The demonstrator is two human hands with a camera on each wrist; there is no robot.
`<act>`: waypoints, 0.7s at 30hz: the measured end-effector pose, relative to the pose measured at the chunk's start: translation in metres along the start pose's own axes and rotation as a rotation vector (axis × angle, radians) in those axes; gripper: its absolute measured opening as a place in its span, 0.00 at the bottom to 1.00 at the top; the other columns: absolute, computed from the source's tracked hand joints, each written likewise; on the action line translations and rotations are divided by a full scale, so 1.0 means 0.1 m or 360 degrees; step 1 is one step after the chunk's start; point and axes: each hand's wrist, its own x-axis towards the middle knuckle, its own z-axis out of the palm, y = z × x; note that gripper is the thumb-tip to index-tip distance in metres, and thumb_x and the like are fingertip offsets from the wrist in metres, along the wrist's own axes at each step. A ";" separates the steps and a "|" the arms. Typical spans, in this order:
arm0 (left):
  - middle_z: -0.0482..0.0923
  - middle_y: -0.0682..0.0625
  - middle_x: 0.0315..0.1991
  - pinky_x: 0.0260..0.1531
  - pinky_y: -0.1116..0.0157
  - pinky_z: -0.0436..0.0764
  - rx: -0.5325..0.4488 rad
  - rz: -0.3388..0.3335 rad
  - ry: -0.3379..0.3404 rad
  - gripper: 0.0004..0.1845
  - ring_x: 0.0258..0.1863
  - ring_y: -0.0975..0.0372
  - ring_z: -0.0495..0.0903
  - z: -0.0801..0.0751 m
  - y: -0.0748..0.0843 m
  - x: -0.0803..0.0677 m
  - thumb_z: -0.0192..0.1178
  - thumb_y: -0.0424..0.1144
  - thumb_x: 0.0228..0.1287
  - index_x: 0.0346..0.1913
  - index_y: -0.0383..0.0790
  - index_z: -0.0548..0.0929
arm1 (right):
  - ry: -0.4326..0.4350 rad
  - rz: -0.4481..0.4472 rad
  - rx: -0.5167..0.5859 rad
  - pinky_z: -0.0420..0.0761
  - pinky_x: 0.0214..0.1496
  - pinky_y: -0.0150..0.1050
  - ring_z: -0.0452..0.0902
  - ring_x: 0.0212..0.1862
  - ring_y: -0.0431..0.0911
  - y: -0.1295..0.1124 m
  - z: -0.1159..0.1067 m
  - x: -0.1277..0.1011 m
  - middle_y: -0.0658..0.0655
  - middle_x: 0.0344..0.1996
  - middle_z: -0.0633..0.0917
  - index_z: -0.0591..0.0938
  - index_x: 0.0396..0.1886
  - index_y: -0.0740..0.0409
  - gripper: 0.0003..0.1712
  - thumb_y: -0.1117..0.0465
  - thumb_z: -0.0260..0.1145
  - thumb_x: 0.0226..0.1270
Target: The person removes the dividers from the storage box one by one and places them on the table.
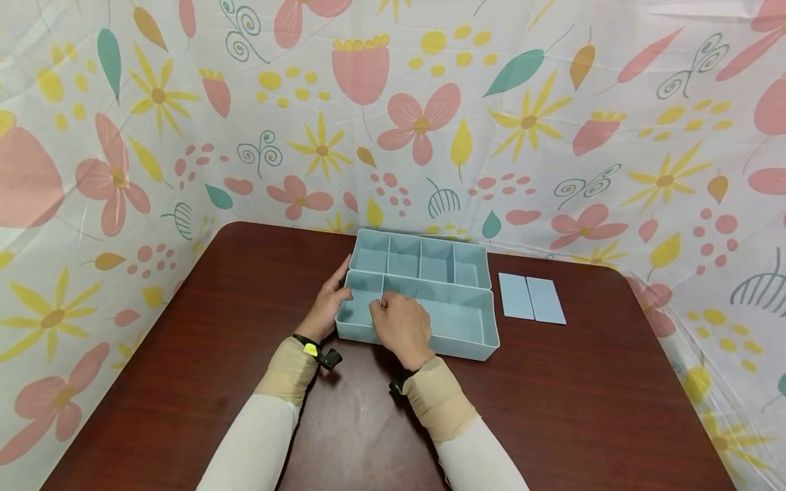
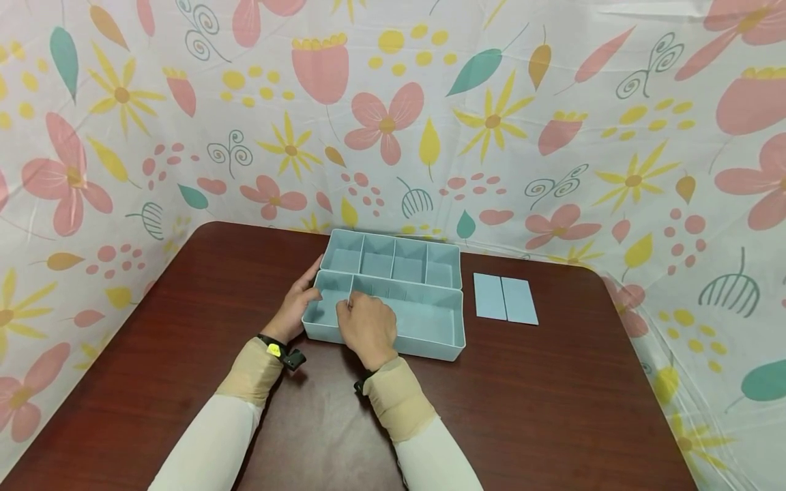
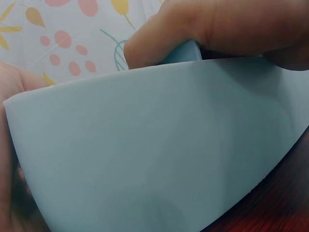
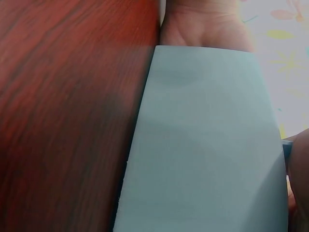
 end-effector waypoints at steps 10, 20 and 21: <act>0.45 0.59 0.85 0.63 0.52 0.56 -0.0030 -0.0001 -0.0014 0.48 0.79 0.58 0.48 -0.01 -0.02 0.01 0.46 0.24 0.63 0.84 0.63 0.53 | 0.0058 -0.0019 0.0073 0.54 0.17 0.35 0.54 0.13 0.40 -0.04 -0.06 0.00 0.45 0.08 0.62 0.64 0.11 0.46 0.26 0.57 0.56 0.72; 0.45 0.59 0.85 0.58 0.54 0.61 0.0005 -0.0028 -0.0008 0.48 0.75 0.54 0.53 0.00 0.00 0.00 0.45 0.25 0.64 0.83 0.65 0.53 | 0.0224 -0.0094 0.0219 0.53 0.18 0.35 0.54 0.14 0.41 -0.15 -0.34 -0.03 0.45 0.09 0.61 0.65 0.12 0.47 0.23 0.60 0.58 0.70; 0.45 0.59 0.85 0.58 0.53 0.61 0.0005 -0.0030 -0.0004 0.47 0.75 0.54 0.53 0.01 0.01 -0.01 0.45 0.25 0.64 0.83 0.65 0.52 | 0.0222 -0.0092 0.0224 0.53 0.19 0.35 0.54 0.14 0.41 -0.15 -0.35 -0.03 0.45 0.09 0.61 0.65 0.13 0.47 0.23 0.60 0.58 0.70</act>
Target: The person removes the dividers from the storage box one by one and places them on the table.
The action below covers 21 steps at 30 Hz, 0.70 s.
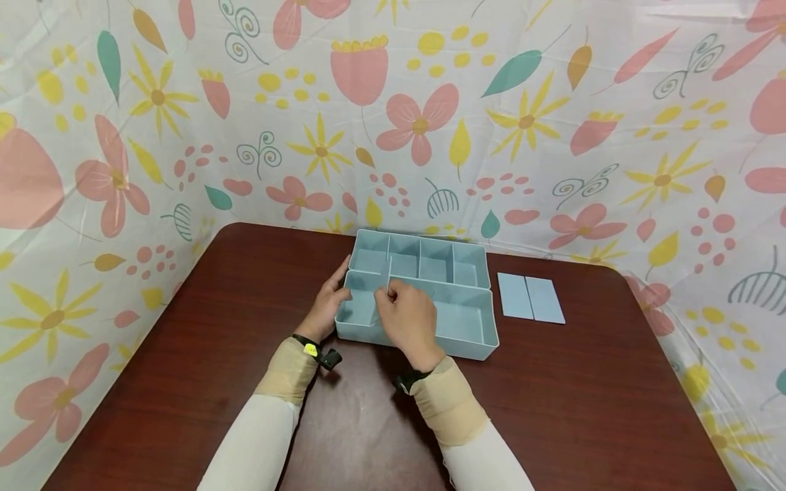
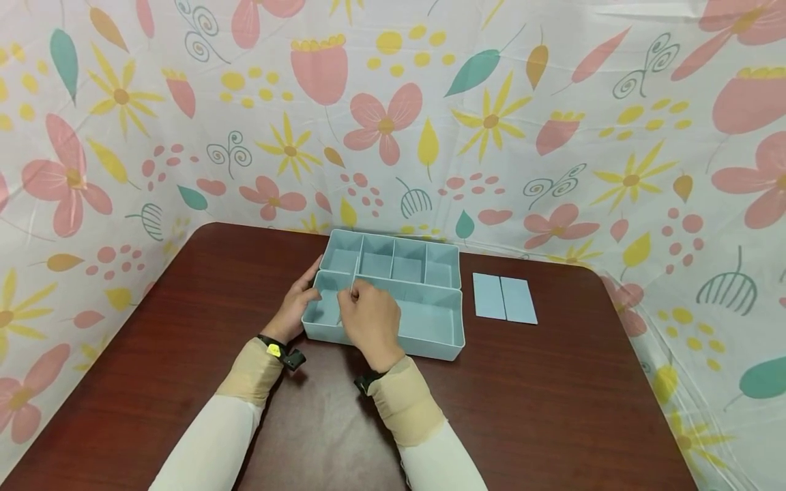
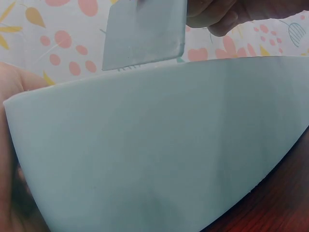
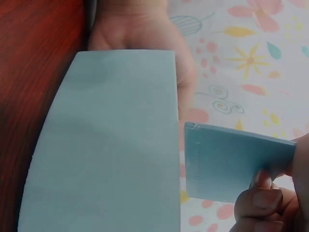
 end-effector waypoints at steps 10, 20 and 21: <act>0.45 0.59 0.85 0.65 0.52 0.57 -0.0011 0.0008 0.0002 0.47 0.82 0.58 0.45 0.01 0.02 -0.01 0.45 0.23 0.65 0.83 0.65 0.53 | 0.0021 0.0049 0.0067 0.54 0.21 0.36 0.57 0.16 0.43 0.04 -0.17 0.05 0.47 0.12 0.64 0.67 0.14 0.49 0.26 0.56 0.59 0.75; 0.45 0.59 0.85 0.62 0.52 0.55 -0.0022 0.0028 -0.0019 0.48 0.78 0.57 0.49 0.00 0.02 -0.02 0.45 0.24 0.64 0.83 0.64 0.52 | -0.0027 0.0189 0.0328 0.63 0.18 0.39 0.73 0.15 0.49 0.24 -0.49 0.11 0.54 0.12 0.76 0.77 0.17 0.54 0.27 0.47 0.62 0.78; 0.44 0.59 0.85 0.62 0.52 0.55 -0.0020 0.0029 -0.0019 0.47 0.79 0.58 0.48 0.01 0.03 -0.02 0.45 0.24 0.64 0.83 0.64 0.52 | -0.0038 0.0219 0.0356 0.65 0.18 0.40 0.76 0.16 0.50 0.27 -0.53 0.11 0.55 0.14 0.79 0.80 0.19 0.55 0.26 0.46 0.63 0.77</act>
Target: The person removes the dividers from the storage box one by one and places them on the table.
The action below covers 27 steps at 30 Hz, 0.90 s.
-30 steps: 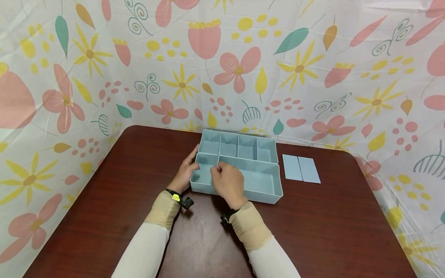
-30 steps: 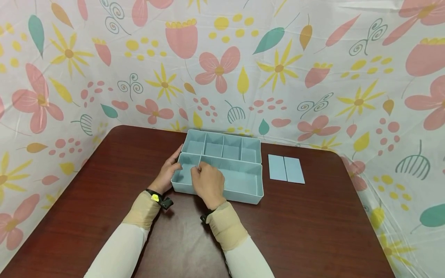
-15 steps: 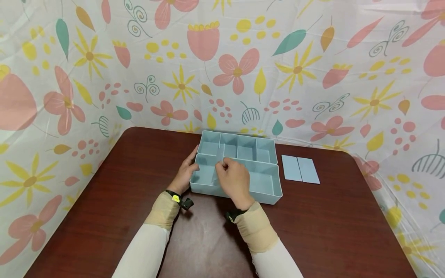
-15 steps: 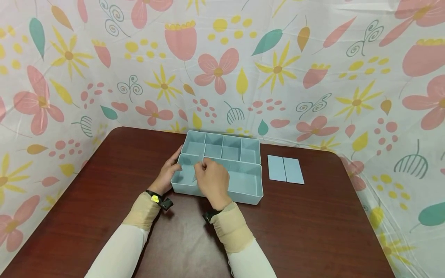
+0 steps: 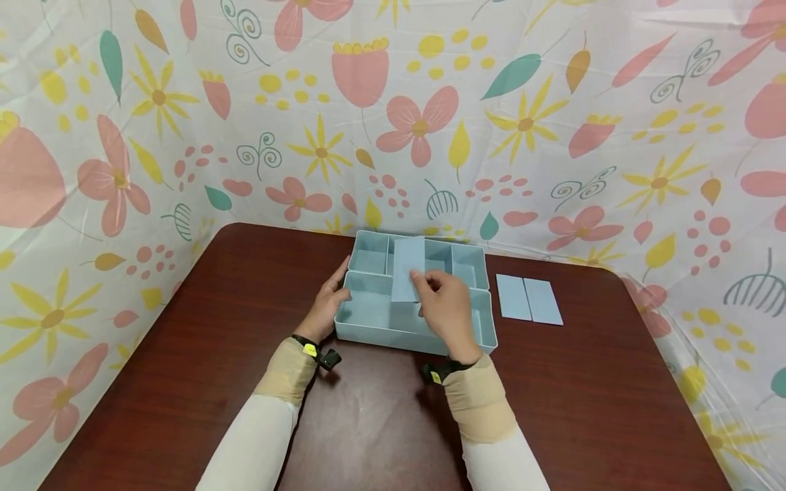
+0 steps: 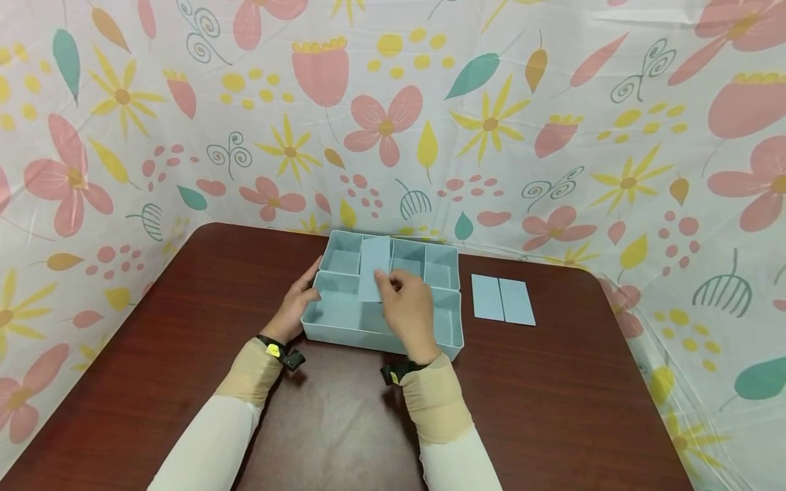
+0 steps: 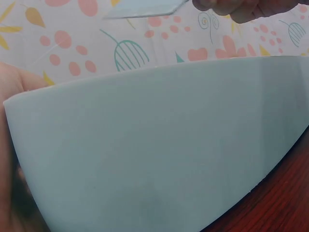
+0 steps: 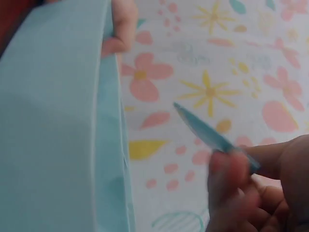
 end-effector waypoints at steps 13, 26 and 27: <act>0.45 0.60 0.85 0.73 0.50 0.52 0.0012 -0.0005 0.0018 0.47 0.84 0.61 0.39 -0.01 0.01 0.02 0.46 0.25 0.64 0.83 0.65 0.53 | -0.0178 0.0332 0.0159 0.85 0.35 0.43 0.88 0.29 0.53 0.17 -0.42 0.05 0.61 0.45 0.88 0.86 0.54 0.57 0.21 0.47 0.69 0.73; 0.45 0.59 0.85 0.75 0.47 0.49 0.0005 0.0004 0.0009 0.47 0.84 0.60 0.38 -0.01 -0.02 0.02 0.45 0.24 0.64 0.84 0.60 0.52 | -0.0030 0.0379 0.0102 0.85 0.36 0.35 0.87 0.32 0.43 0.41 -0.93 0.05 0.66 0.40 0.88 0.84 0.59 0.61 0.21 0.53 0.66 0.75; 0.45 0.59 0.85 0.74 0.47 0.49 0.0005 0.0004 0.0004 0.47 0.84 0.60 0.38 -0.01 -0.02 0.02 0.45 0.24 0.64 0.84 0.60 0.52 | -0.0012 0.0391 0.0094 0.85 0.35 0.35 0.88 0.32 0.43 0.42 -0.98 0.05 0.66 0.39 0.88 0.84 0.59 0.61 0.21 0.53 0.66 0.75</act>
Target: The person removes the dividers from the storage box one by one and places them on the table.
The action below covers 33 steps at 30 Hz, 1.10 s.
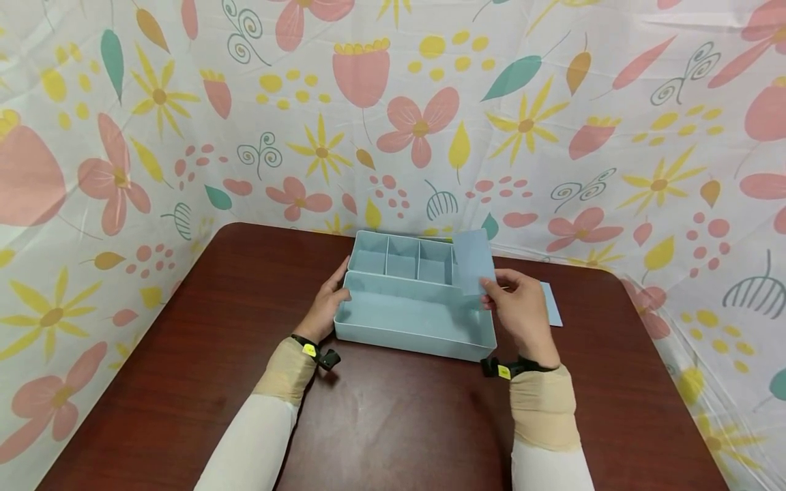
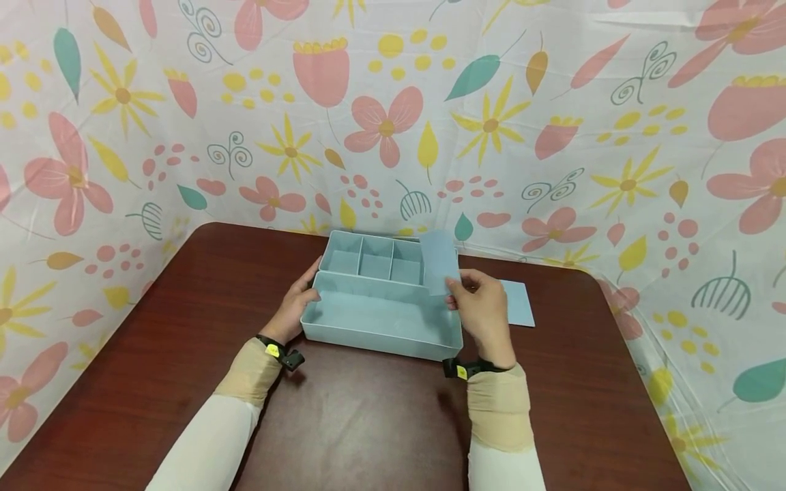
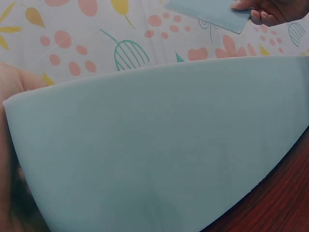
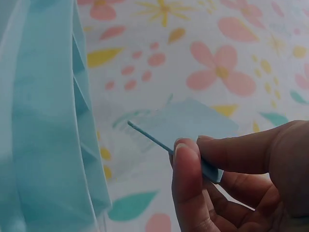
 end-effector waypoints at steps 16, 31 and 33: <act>0.44 0.58 0.85 0.73 0.48 0.51 -0.0006 -0.0009 0.0009 0.47 0.84 0.59 0.39 0.00 -0.01 0.00 0.45 0.24 0.63 0.85 0.55 0.50 | 0.0216 0.0187 0.0028 0.85 0.38 0.28 0.87 0.30 0.36 0.44 -0.62 0.09 0.41 0.29 0.86 0.79 0.66 0.64 0.29 0.50 0.67 0.74; 0.45 0.60 0.85 0.73 0.48 0.50 -0.0008 -0.0003 0.0014 0.47 0.84 0.61 0.38 0.00 0.00 0.01 0.45 0.25 0.63 0.84 0.62 0.53 | 0.0481 0.0380 0.0236 0.83 0.31 0.27 0.86 0.24 0.36 0.79 -1.03 0.20 0.39 0.24 0.88 0.83 0.55 0.61 0.20 0.55 0.72 0.69; 0.45 0.59 0.85 0.73 0.48 0.49 -0.0013 -0.0003 0.0007 0.47 0.84 0.60 0.38 0.00 -0.01 0.01 0.45 0.25 0.63 0.84 0.62 0.53 | 0.0512 0.0423 0.0318 0.83 0.30 0.27 0.86 0.23 0.37 0.83 -1.08 0.21 0.40 0.24 0.88 0.83 0.55 0.60 0.20 0.56 0.72 0.69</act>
